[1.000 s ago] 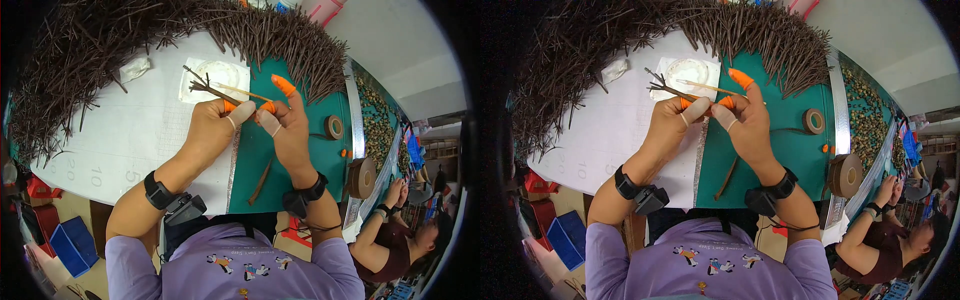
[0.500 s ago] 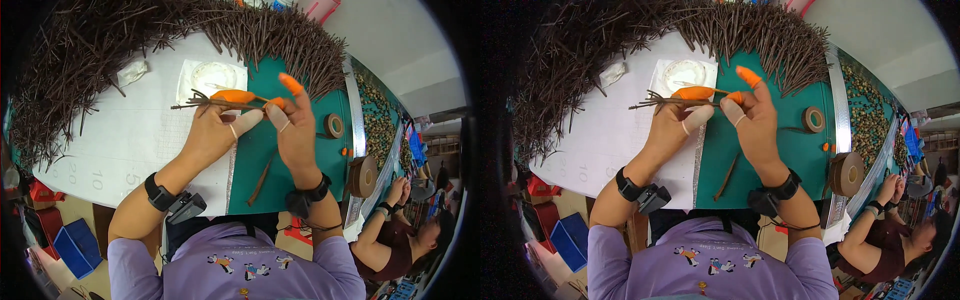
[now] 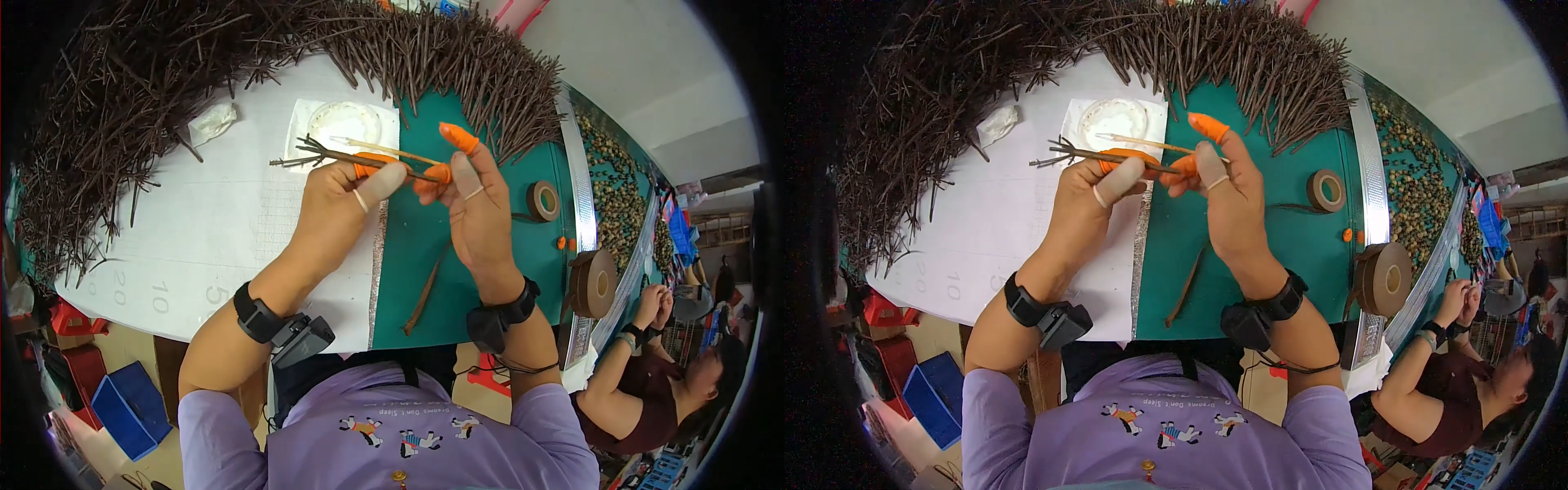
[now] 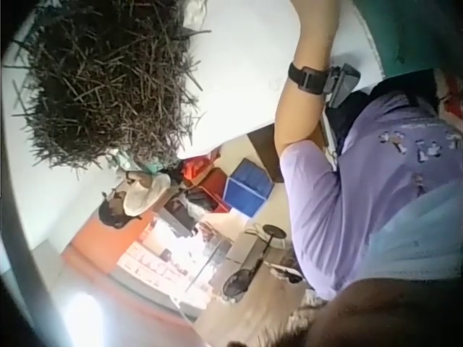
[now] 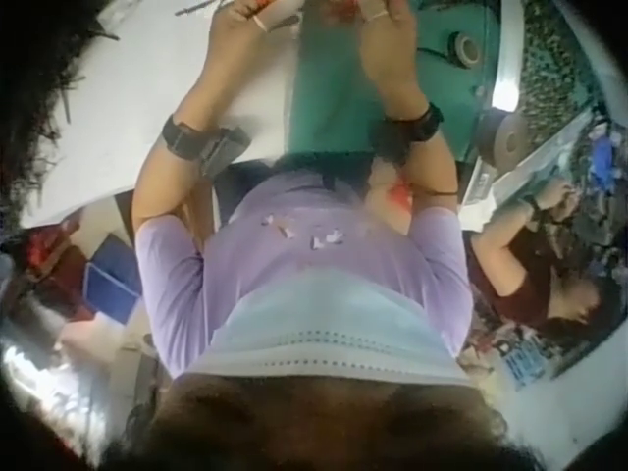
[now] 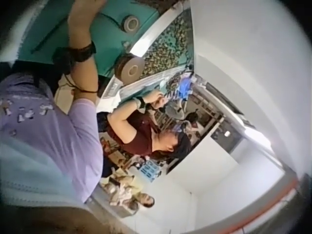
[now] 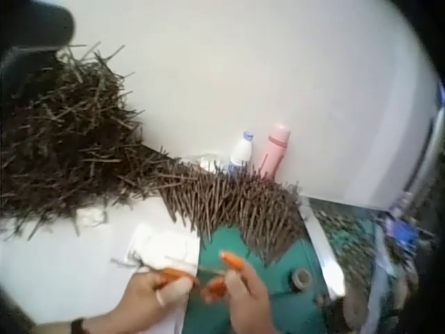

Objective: The person picks up a bundle of twigs, applies glue to the base using a stick, and wraps floral tape around them to secure the bundle before setting it aside.

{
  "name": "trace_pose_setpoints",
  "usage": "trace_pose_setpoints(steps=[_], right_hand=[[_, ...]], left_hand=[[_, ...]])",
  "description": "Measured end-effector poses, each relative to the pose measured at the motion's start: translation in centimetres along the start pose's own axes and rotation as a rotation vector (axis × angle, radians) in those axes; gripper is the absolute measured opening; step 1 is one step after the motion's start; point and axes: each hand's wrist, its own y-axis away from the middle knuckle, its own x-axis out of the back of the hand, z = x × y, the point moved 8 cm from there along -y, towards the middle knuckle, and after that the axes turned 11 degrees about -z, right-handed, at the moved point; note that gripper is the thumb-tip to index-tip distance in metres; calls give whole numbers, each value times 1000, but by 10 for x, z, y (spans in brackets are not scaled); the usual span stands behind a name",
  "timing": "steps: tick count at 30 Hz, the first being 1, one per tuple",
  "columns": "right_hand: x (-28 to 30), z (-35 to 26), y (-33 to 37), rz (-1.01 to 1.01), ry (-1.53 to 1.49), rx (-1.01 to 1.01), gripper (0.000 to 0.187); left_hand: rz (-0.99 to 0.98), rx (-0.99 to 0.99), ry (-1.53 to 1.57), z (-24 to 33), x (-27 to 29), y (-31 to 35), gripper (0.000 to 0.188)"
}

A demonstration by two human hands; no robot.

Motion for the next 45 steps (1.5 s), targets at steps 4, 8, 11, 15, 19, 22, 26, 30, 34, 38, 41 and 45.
trace_pose_setpoints(steps=[4, 8, 11, 15, 19, 22, 26, 30, 34, 38, 41, 45], right_hand=[[5, -6, 1, 29, 134, 84, 34], [-3, -21, 5, 60, 379, 280, 34], [-10, -22, 6, 43, 438, 280, 37], [-2, -9, 2, 1, 325, 109, 39], [9, 3, 1, 43, 164, -15, 37], [12, 0, 1, 78, 142, 10, 36], [2, -10, 3, 71, 252, 114, 33], [-5, -12, 3, 34, 335, 115, 31], [2, -7, 1, 27, 202, 58, 31], [6, -9, 0, 39, 183, 120, 31], [0, -12, 3, 13, 267, 174, 31], [-5, -23, 8, 70, 381, 284, 31]], left_hand=[[47, 108, 193, -7, 3, 0, 20], [64, 105, 193, -7, 4, 0, 20], [47, 64, 67, -1, 2, 1, 20], [3, 2, -172, 7, -3, 4, 20], [-29, -26, -168, 7, -5, 3, 20], [-34, 0, -26, 3, -2, 0, 19], [-24, 36, -12, 2, 0, 0, 20], [-38, -30, 12, 5, -1, 0, 21], [-84, 13, 120, 3, -1, -2, 21], [-86, 42, 318, 4, -2, -2, 21], [-115, 62, 381, -1, -2, -4, 21], [-81, 89, 337, -2, -3, -2, 19]])
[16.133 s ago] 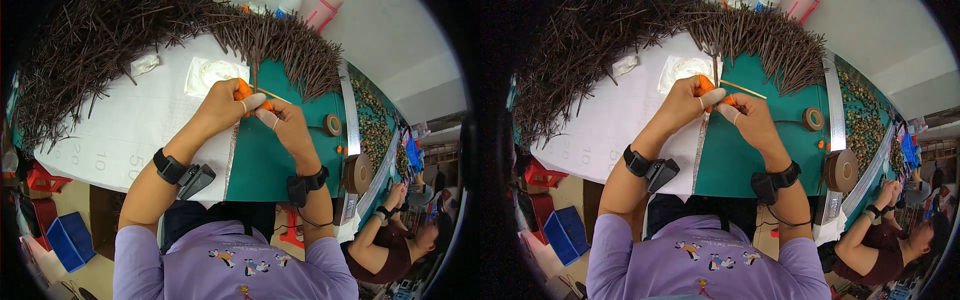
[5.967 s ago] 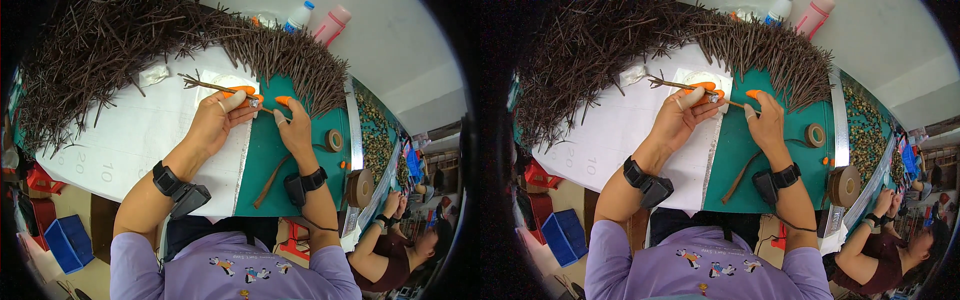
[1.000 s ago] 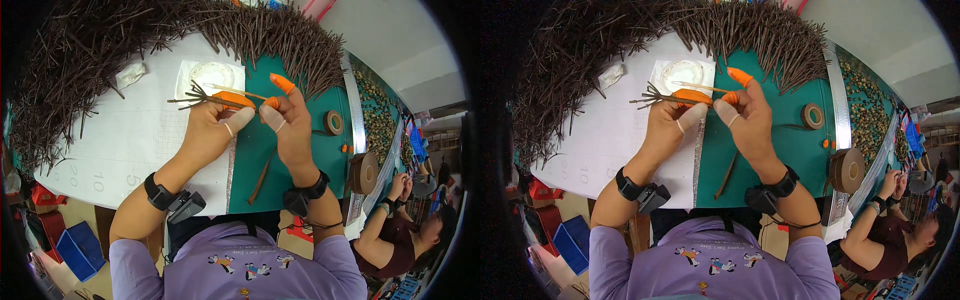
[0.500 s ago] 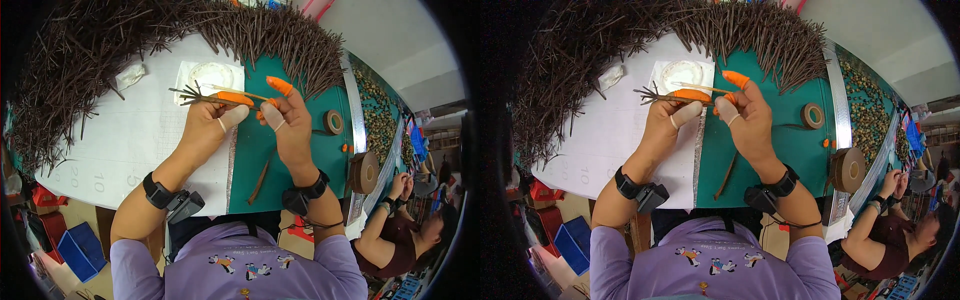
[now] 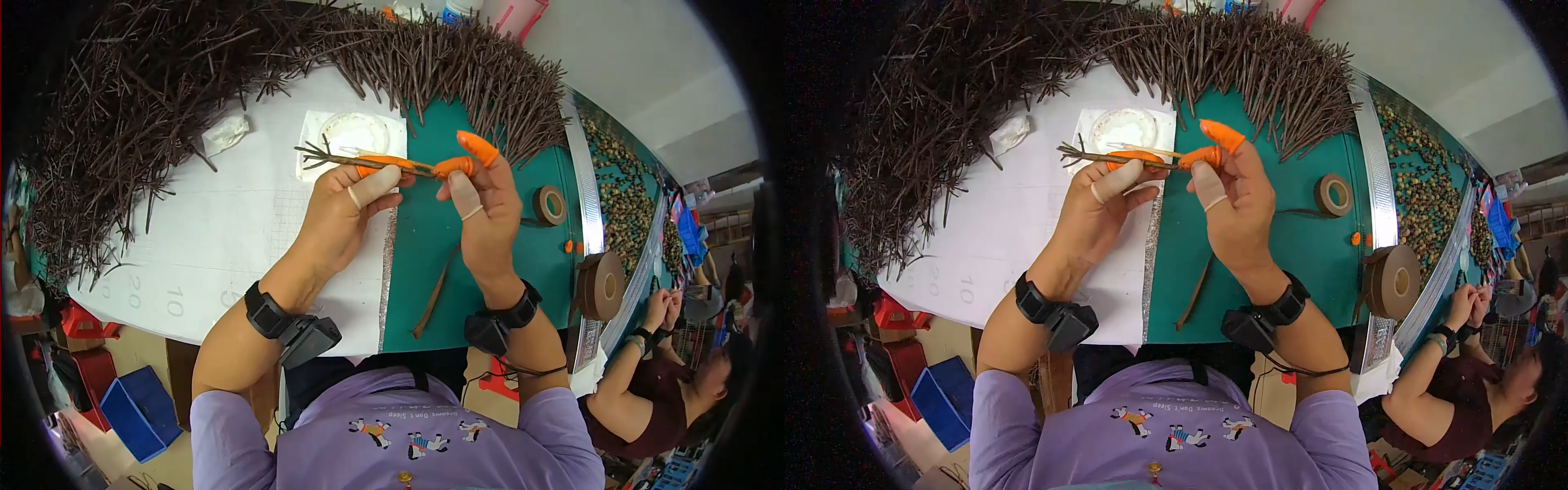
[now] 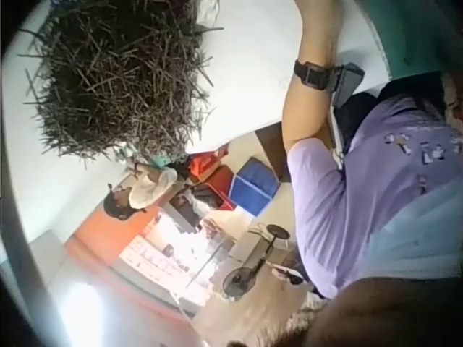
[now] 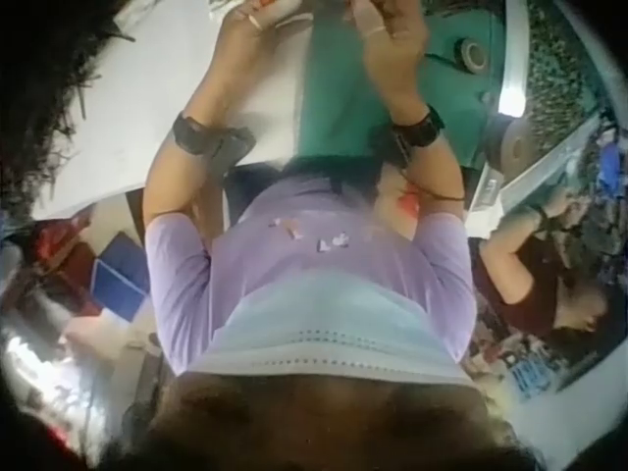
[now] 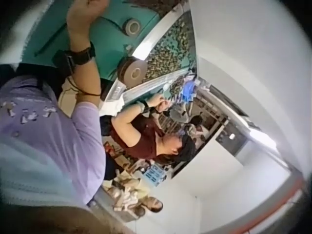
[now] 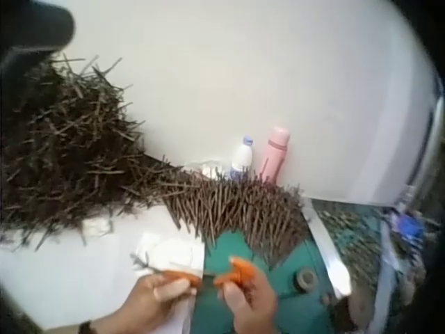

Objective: The person picks up a bundle of twigs, applies glue to the base using a stick, and wraps floral tape around them to secure the bundle before setting it aside.

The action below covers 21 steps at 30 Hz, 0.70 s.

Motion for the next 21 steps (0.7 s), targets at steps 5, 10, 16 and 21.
trace_pose_setpoints(steps=[5, 10, 16, 21], right_hand=[[2, -1, 1, -9, -4, -4, 31], [2, 0, 0, -11, 1, 0, 30], [0, 1, 0, -22, -34, 1, 30], [-1, 2, 0, -20, -36, -5, 30]], left_hand=[[58, 1, -7, -1, 6, -1, 19], [135, -25, -11, 3, 10, 1, 18], [190, -49, -22, 4, 16, 2, 17], [241, -64, -34, 10, 20, 6, 16]])
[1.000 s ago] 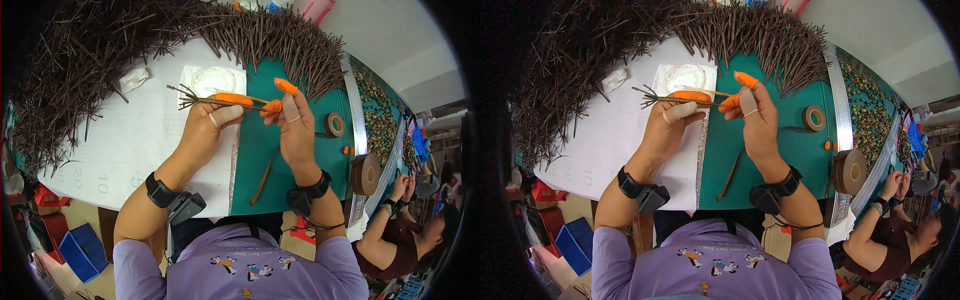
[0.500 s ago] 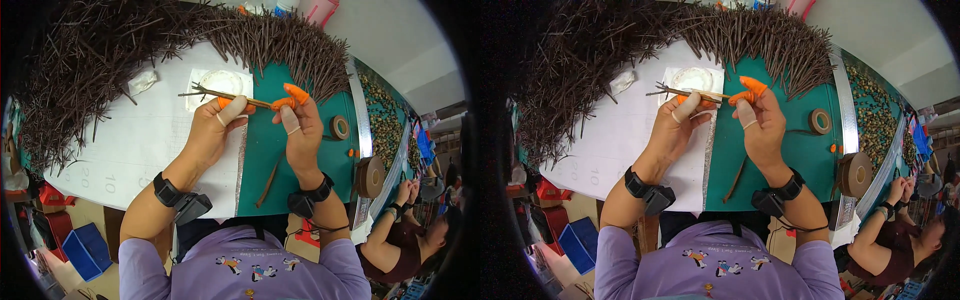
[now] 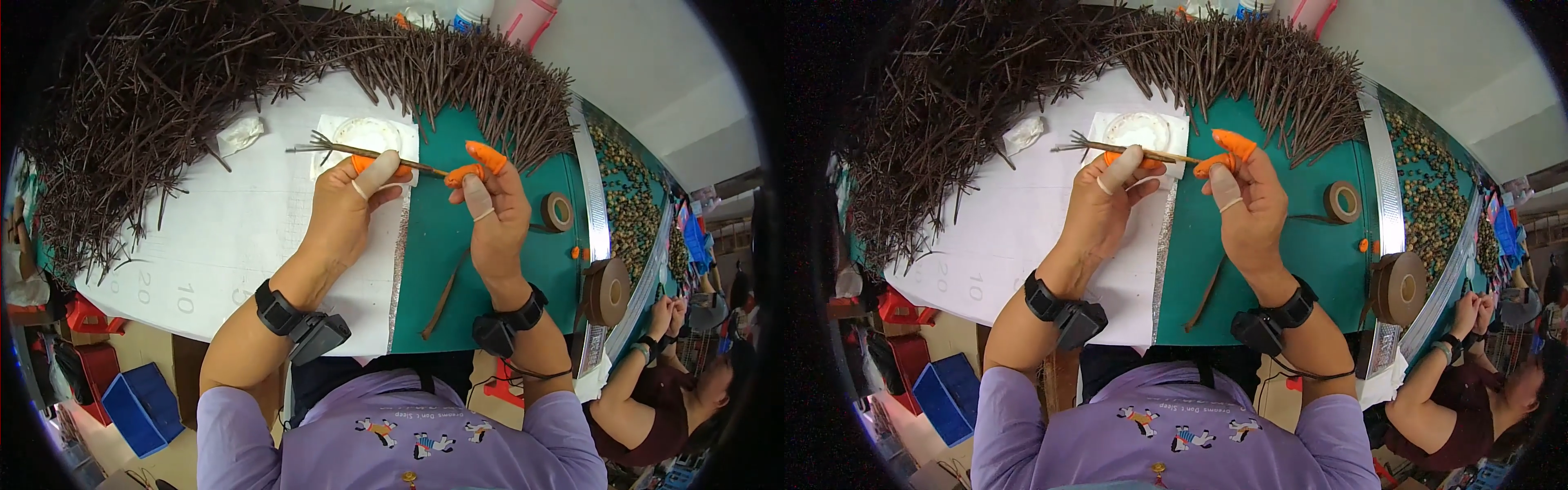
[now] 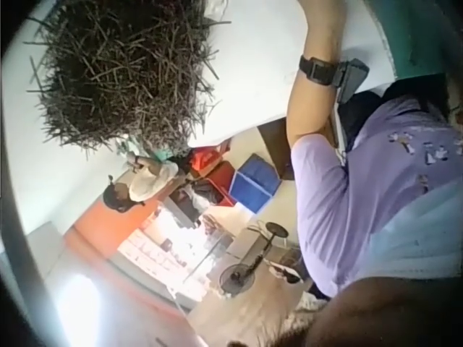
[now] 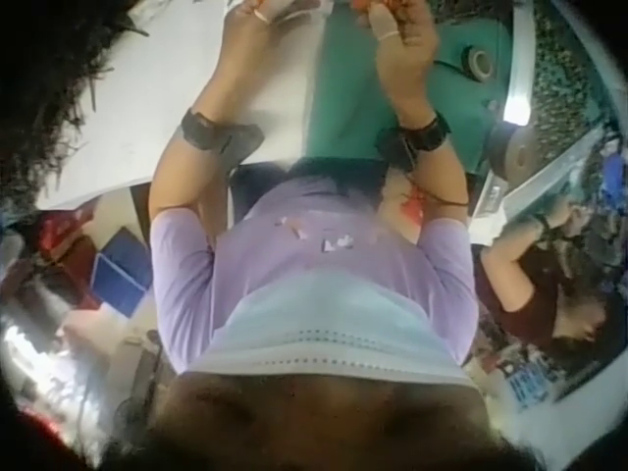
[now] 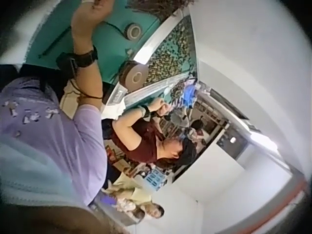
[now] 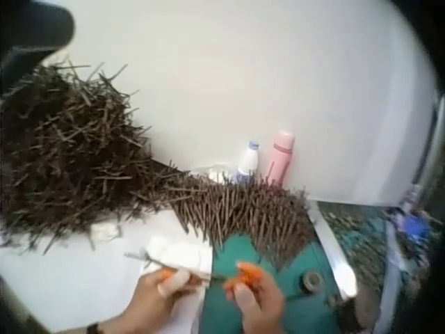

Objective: The person picks up a bundle of twigs, applies glue to the base using a stick, and wraps floral tape around them to secure the bundle before setting it aside.

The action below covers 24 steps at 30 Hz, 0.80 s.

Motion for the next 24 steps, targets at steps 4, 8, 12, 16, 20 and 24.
trace_pose_setpoints(steps=[4, 8, 12, 16, 20, 24], right_hand=[[11, 0, -3, 41, 20, 15, 29], [49, -5, -15, 149, 166, 11, 27], [106, -5, -22, 309, 445, -19, 24], [131, 9, -24, 331, 570, -54, 22], [138, 20, -22, 347, 658, -88, 22], [143, 26, -16, 361, 766, -129, 22]], left_hand=[[-57, -28, -47, 22, 2, 0, 18], [-18, 67, -789, 72, 48, 30, 22], [28, 330, -1604, 107, 82, 56, 21], [-6, 376, -1883, 114, 99, 63, 24], [-5, 419, -2074, 121, 102, 74, 30], [41, 148, -1982, 131, 77, 69, 26]])
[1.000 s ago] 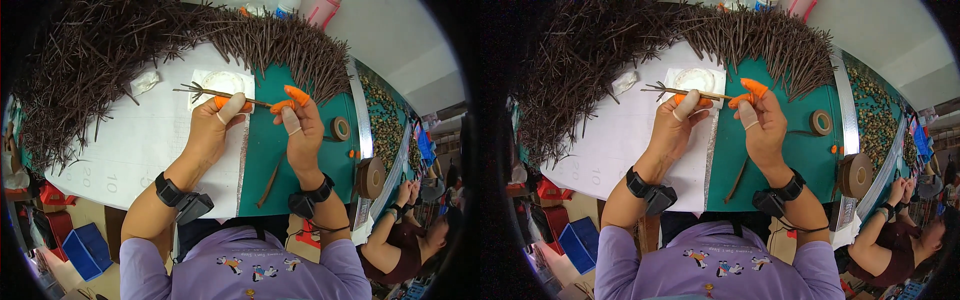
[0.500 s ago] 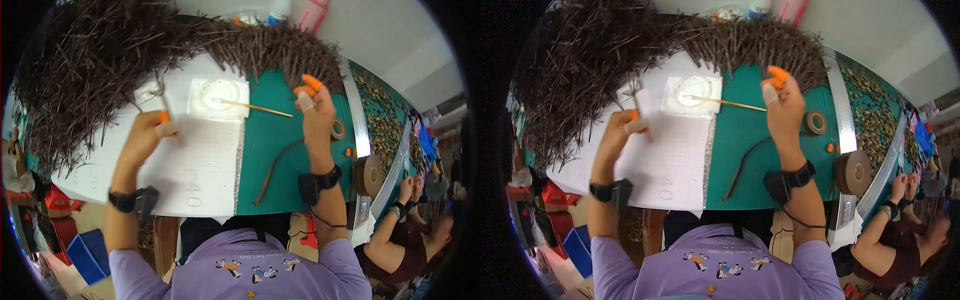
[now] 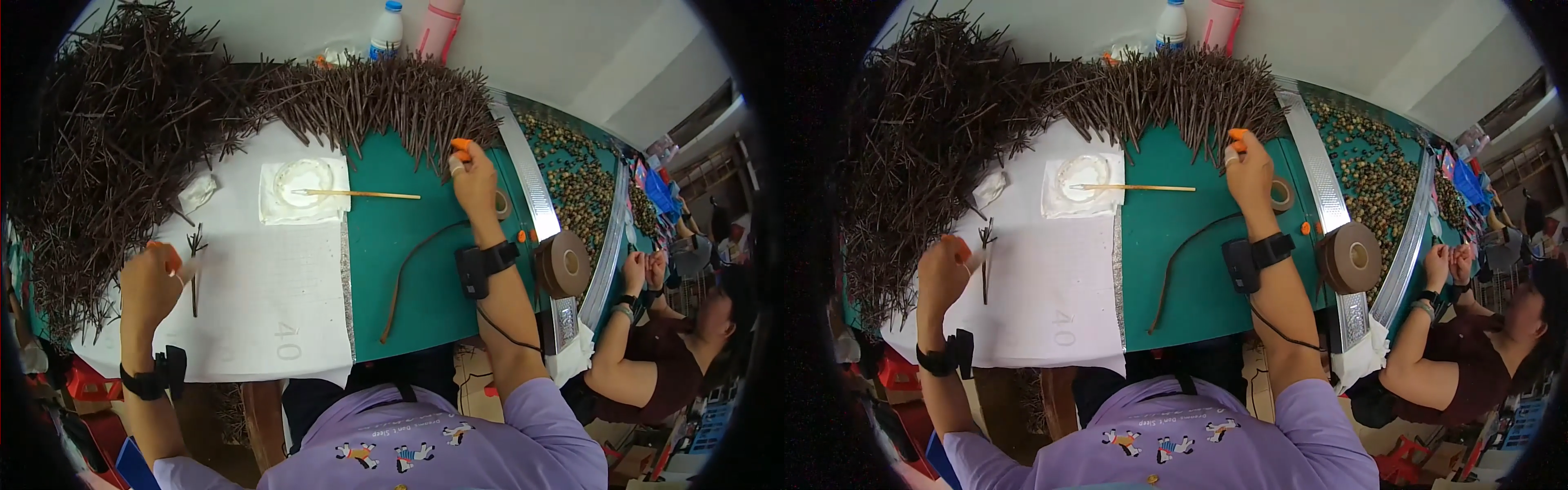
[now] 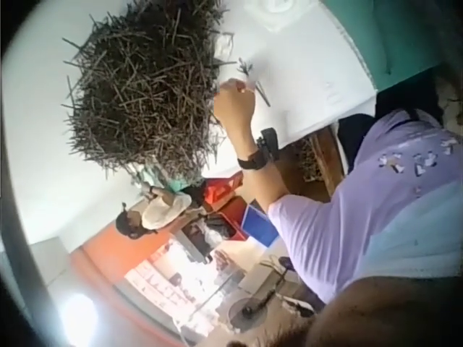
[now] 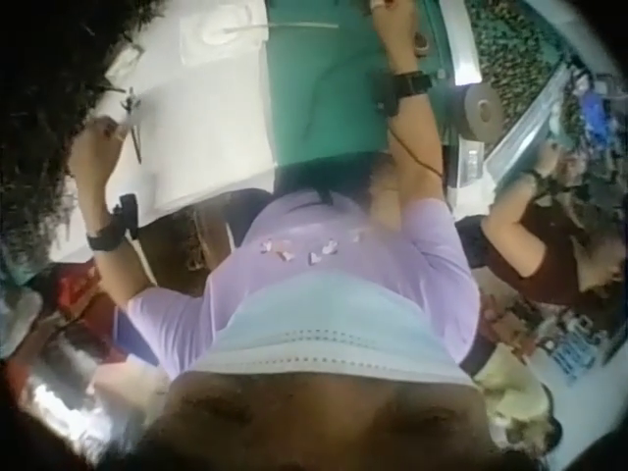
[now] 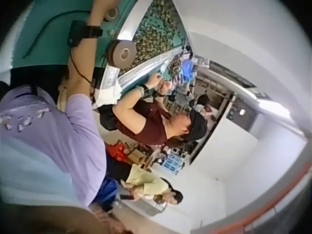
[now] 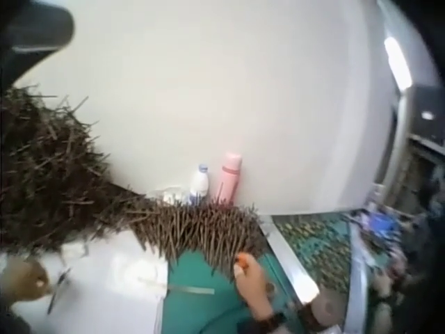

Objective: The person picks up a bundle of twigs, applies glue to the base using a stick, and wraps floral tape around them to secure the bundle before setting it aside.

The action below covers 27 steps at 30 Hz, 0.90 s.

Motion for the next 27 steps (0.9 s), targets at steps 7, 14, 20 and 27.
trace_pose_setpoints(steps=[7, 14, 20, 27], right_hand=[[-39, -34, 3, -81, 365, 400, 31], [-1, -25, 0, 29, 411, 233, 54], [-40, -39, 5, -132, 478, 216, 54], [-19, -47, 14, 13, 611, 518, 51]], left_hand=[[-20, -370, 1164, 105, -19, -16, 17], [-236, -613, 1435, 190, -52, -53, 24], [-245, -610, 1514, 173, -63, -52, 23], [-471, -677, 1978, 189, -67, -52, 55]])
